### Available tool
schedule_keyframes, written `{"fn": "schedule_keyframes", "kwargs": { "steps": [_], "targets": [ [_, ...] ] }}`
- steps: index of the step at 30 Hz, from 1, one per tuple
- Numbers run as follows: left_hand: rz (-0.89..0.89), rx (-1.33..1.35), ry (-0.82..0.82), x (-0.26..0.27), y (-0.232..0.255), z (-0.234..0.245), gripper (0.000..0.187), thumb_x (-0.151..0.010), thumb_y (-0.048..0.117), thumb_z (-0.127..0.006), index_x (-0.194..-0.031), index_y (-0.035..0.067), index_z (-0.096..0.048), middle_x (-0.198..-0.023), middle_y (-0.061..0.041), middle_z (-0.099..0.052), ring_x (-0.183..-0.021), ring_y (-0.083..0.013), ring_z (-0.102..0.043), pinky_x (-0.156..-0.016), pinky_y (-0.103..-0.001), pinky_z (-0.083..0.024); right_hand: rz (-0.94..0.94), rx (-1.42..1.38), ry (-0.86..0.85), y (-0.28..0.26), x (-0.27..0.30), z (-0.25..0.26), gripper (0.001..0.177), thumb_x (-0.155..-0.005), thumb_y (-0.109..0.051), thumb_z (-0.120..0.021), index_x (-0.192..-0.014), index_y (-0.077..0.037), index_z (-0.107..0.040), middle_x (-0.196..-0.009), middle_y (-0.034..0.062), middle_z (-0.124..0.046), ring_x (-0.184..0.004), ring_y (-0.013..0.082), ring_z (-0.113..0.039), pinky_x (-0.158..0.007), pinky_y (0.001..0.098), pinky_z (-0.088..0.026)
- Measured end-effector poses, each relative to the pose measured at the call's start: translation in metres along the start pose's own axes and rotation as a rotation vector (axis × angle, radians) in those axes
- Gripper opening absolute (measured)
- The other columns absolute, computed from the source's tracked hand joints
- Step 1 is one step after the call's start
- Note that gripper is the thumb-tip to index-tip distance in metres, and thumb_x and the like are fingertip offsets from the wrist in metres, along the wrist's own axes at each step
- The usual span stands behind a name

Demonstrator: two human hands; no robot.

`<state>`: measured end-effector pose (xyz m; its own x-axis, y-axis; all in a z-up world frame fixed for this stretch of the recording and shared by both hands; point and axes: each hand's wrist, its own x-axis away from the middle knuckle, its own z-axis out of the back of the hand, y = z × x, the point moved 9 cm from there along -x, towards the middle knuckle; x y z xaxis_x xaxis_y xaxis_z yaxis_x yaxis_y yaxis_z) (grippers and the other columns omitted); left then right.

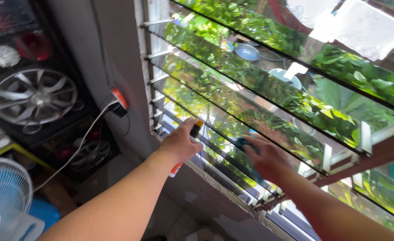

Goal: The person cleans a window with horizontal bars by spraying a cleaning solution from a bottle and wiping the glass with a blue cloth. The person systematically sprays and wipes different sections of the window panes.

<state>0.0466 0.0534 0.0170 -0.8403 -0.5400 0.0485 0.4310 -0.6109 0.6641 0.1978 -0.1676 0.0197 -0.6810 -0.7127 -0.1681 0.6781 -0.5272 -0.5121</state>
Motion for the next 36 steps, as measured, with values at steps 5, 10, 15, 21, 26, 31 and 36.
{"fn": "schedule_keyframes", "kwargs": {
  "steps": [5,10,15,21,26,31,36],
  "targets": [
    [0.127,0.374,0.078,0.026,-0.022,0.008,0.084,-0.074,0.022,-0.074,-0.152,0.029,-0.043,-0.105,-0.018,-0.073,-0.081,-0.0263,-0.071,-0.073,-0.04,-0.059,-0.182,0.138,0.07,0.047,-0.019,0.01,0.049,-0.093,-0.04,-0.062,-0.137,-0.02,-0.066,-0.129,0.0216,-0.065,-0.117,0.0399,-0.063,-0.1,0.0477,-0.047],
    [0.165,0.663,0.075,0.053,-0.021,0.011,0.08,-0.075,0.009,-0.072,-0.147,0.03,-0.044,-0.115,-0.001,-0.057,-0.061,-0.0182,-0.068,-0.048,-0.039,-0.058,-0.046,0.053,0.02,-0.008,-0.051,-0.018,0.048,-0.091,-0.04,-0.064,-0.131,-0.012,-0.068,-0.123,0.0201,-0.07,-0.115,0.0373,-0.067,-0.1,0.0445,-0.05],
    [0.162,0.746,0.075,0.068,-0.025,0.014,0.083,-0.077,0.009,-0.068,-0.153,0.034,-0.043,-0.097,-0.016,-0.066,-0.058,-0.0164,-0.065,-0.046,-0.037,-0.056,0.051,-0.073,-0.053,-0.026,-0.029,-0.006,0.045,-0.093,-0.034,-0.062,-0.132,-0.014,-0.067,-0.112,0.0162,-0.073,-0.098,0.0331,-0.071,-0.086,0.0425,-0.053],
    [0.18,0.787,0.111,0.069,-0.021,0.019,0.084,-0.077,0.008,-0.068,-0.151,0.038,-0.043,-0.077,-0.013,-0.065,-0.056,-0.0176,-0.064,-0.048,-0.036,-0.057,-0.194,-0.349,-0.085,0.063,-0.059,-0.032,0.041,-0.096,-0.027,-0.057,-0.134,-0.013,-0.063,-0.096,0.0147,-0.074,-0.086,0.0245,-0.074,-0.074,0.0406,-0.056],
    [0.181,0.776,0.146,0.078,-0.02,0.027,0.079,-0.078,0.007,-0.068,-0.148,0.038,-0.047,-0.085,-0.012,-0.066,-0.058,-0.0165,-0.066,-0.048,-0.037,-0.058,-0.053,0.035,-0.007,0.011,-0.093,-0.04,0.04,-0.096,-0.031,-0.061,-0.133,-0.015,-0.067,-0.103,0.0191,-0.073,-0.094,0.0334,-0.071,-0.084,0.0446,-0.053],
    [0.15,0.836,0.184,0.079,-0.024,0.027,0.075,-0.077,0.006,-0.067,-0.144,0.035,-0.049,-0.111,-0.006,-0.061,-0.059,-0.0176,-0.067,-0.046,-0.038,-0.058,0.288,0.011,0.038,-0.045,-0.048,-0.01,0.038,-0.094,-0.031,-0.061,-0.126,-0.012,-0.07,-0.118,0.018,-0.072,-0.104,0.0357,-0.068,-0.088,0.0439,-0.051],
    [0.16,0.907,0.219,0.082,-0.034,0.016,0.075,-0.077,0.005,-0.067,-0.143,0.035,-0.049,-0.11,-0.003,-0.057,-0.06,-0.0184,-0.068,-0.044,-0.039,-0.057,-0.006,-0.02,-0.041,0.019,-0.058,-0.011,0.04,-0.093,-0.033,-0.061,-0.128,-0.013,-0.068,-0.103,0.0166,-0.074,-0.094,0.0308,-0.072,-0.086,0.0419,-0.053]
  ]
}}
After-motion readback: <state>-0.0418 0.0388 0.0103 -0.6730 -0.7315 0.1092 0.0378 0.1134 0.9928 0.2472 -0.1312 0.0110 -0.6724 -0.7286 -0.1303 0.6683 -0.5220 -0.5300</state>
